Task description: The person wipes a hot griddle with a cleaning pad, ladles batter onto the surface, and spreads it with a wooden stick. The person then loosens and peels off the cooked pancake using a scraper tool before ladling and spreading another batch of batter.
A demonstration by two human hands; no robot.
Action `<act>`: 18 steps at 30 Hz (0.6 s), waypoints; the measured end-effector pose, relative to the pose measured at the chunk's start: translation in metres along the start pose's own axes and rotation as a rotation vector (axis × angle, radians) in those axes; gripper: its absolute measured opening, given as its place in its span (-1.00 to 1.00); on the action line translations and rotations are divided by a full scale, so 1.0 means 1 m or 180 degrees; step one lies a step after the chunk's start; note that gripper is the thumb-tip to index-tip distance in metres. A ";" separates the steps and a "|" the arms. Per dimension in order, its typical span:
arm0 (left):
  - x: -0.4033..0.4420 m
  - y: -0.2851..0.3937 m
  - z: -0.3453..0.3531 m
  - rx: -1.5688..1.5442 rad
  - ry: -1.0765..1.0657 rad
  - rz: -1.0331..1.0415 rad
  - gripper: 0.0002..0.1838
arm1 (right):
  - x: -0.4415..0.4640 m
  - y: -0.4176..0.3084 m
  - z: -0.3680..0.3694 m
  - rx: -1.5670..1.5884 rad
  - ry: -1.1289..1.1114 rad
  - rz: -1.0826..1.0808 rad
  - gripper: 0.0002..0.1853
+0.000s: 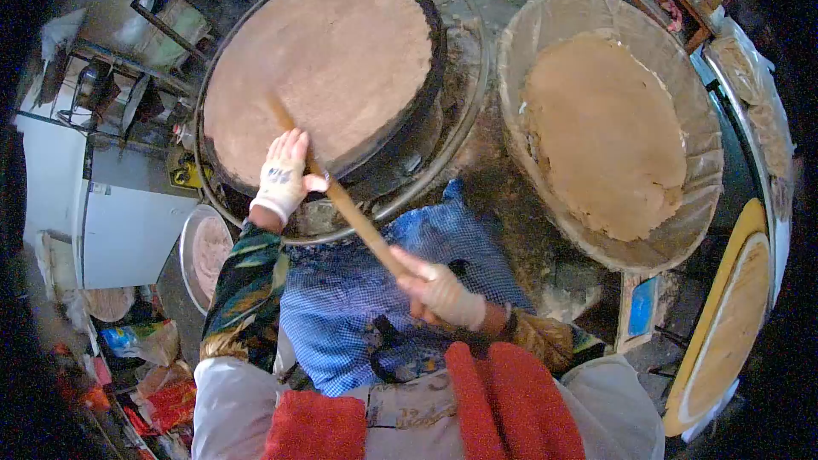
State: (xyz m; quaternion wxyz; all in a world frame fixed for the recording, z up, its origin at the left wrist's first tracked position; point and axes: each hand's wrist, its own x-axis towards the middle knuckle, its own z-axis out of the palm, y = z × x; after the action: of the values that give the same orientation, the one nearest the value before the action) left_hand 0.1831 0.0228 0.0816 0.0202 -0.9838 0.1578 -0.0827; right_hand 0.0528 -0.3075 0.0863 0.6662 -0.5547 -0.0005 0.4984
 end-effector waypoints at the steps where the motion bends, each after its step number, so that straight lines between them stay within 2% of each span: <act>1: -0.016 -0.015 -0.002 0.0048 0.0033 -0.0085 0.17 | 0.016 0.005 0.007 0.0050 -0.0088 -0.0058 -0.40; 4: -0.075 -0.053 -0.024 0.0226 -0.0237 -0.0531 0.13 | 0.054 0.001 0.033 -0.0314 -0.0505 -0.0223 -0.41; 5: -0.097 -0.064 -0.027 0.0275 -0.0268 -0.0674 0.12 | 0.059 -0.009 0.043 -0.0365 -0.0517 -0.0072 -0.42; 7: -0.140 -0.080 -0.021 0.0660 -0.0297 -0.0718 0.10 | 0.065 -0.001 0.046 -0.0994 -0.0649 -0.0463 -0.42; 8: -0.133 -0.059 -0.034 0.0624 -0.0082 -0.0707 0.10 | 0.055 0.005 0.043 -0.0849 -0.0626 -0.0782 -0.42; 9: -0.118 -0.041 -0.042 0.0322 0.0213 -0.0550 0.09 | 0.045 0.018 0.033 -0.1054 -0.0533 -0.0752 -0.40; 10: -0.089 -0.017 -0.052 0.0167 0.0423 -0.0304 0.09 | 0.016 0.018 0.023 -0.0807 -0.0284 -0.0822 -0.40; 11: -0.043 0.020 -0.076 0.0021 0.0435 -0.0130 0.10 | -0.003 0.038 0.007 -0.0586 0.0051 -0.0612 -0.40; 12: -0.002 0.046 -0.081 0.0034 0.0464 0.0208 0.09 | -0.016 0.051 -0.007 -0.0394 0.0386 -0.0403 -0.40; 13: 0.040 0.072 -0.083 -0.0212 0.0601 0.0598 0.05 | -0.049 0.026 -0.005 -0.0812 0.1119 -0.0198 -0.41; 14: 0.077 0.091 -0.076 -0.0497 0.0711 0.1048 0.01 | -0.060 0.032 -0.005 -0.0257 0.1533 -0.0328 -0.41; 15: 0.108 0.105 -0.054 -0.0789 0.1006 0.1442 0.00 | -0.064 0.021 -0.004 -0.0304 0.1531 -0.0334 -0.41; 16: 0.130 0.121 -0.031 -0.0793 0.0605 0.1448 0.04 | -0.067 0.004 -0.002 0.0064 0.1633 -0.0146 -0.41; 17: 0.144 0.127 0.011 -0.0262 -0.0154 0.1422 0.10 | -0.067 -0.006 -0.001 0.0431 0.1742 0.0042 -0.41; 18: 0.152 0.122 0.016 -0.0343 -0.0143 0.1339 0.12 | -0.053 0.002 -0.006 0.0554 0.1661 -0.0251 -0.37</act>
State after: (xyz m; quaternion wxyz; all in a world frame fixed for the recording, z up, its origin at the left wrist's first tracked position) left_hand 0.2910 -0.1410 0.0812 -0.0121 -0.9304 0.3633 -0.0461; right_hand 0.0279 -0.3468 0.1115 0.7079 -0.6046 0.1923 0.3105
